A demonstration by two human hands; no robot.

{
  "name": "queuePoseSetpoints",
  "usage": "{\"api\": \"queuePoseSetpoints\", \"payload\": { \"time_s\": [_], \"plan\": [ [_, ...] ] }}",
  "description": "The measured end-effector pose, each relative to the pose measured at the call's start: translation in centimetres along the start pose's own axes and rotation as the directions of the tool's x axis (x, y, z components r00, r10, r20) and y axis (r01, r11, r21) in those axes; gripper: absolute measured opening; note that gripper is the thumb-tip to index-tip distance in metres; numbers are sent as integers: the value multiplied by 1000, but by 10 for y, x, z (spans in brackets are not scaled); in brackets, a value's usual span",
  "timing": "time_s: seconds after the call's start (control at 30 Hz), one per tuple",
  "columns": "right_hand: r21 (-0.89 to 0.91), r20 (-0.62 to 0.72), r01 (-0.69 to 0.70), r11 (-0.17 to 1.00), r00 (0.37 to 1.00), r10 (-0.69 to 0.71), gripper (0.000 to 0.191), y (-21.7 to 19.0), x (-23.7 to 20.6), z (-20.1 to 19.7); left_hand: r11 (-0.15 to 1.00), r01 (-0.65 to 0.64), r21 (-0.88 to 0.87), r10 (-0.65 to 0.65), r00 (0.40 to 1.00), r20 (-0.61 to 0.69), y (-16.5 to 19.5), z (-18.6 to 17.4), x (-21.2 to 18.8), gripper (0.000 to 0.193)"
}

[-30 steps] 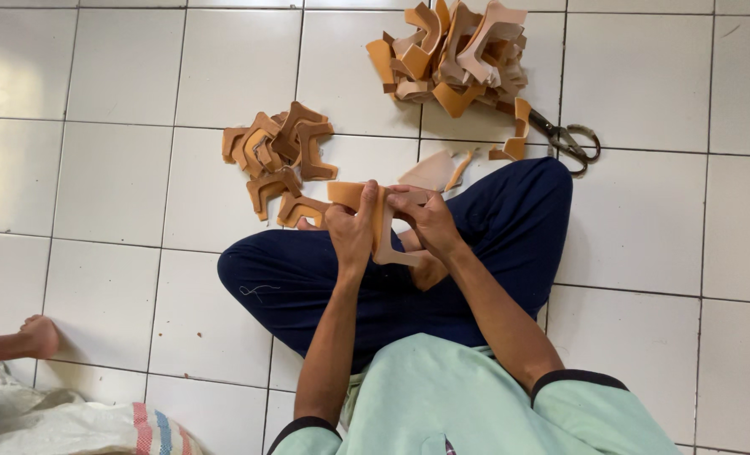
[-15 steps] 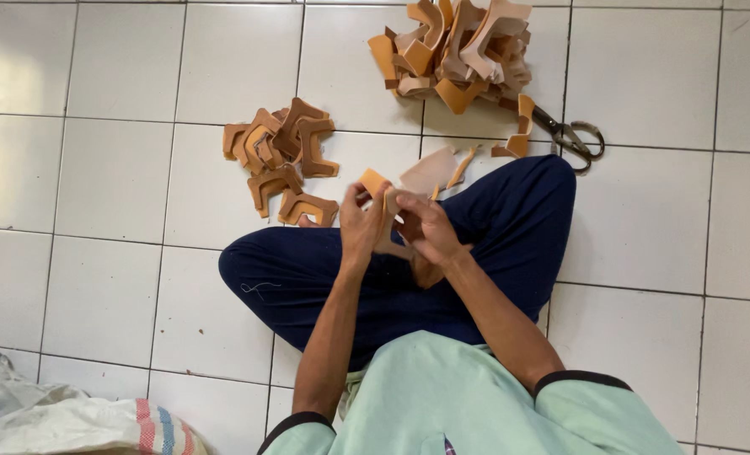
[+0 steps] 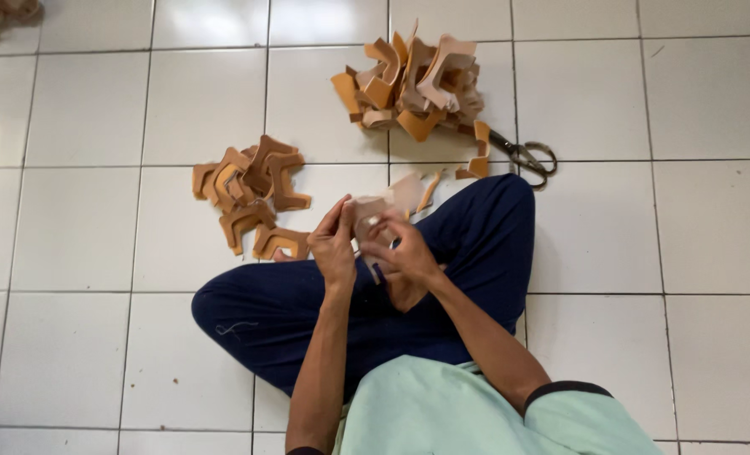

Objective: The person sits cross-legged on a tiled floor and sorts cut leather pieces one at a time, picking each piece from a pile, turning it over in both hands, and placing it into one of two piles on the floor. A pair of scissors lies beside the piles.

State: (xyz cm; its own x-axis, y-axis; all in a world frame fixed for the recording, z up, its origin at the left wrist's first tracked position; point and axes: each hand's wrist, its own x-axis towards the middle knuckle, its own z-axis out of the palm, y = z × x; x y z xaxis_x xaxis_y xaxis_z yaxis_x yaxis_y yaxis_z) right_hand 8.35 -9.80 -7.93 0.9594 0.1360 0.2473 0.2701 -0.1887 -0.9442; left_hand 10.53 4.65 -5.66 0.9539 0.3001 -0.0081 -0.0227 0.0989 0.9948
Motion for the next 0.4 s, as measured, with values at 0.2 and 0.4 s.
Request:
{"api": "queuePoseSetpoints", "payload": {
  "time_s": [0.2,0.4],
  "plan": [
    [210,291,-429,879,885,363,31,-4,-22,5,976,-82,201,105,988,-110,-14,0,4,32],
    [132,109,-474,870,880,463,25,-11,0,-4,981,-41,187,22,994,104,-58,-46,28,60]
  ]
}}
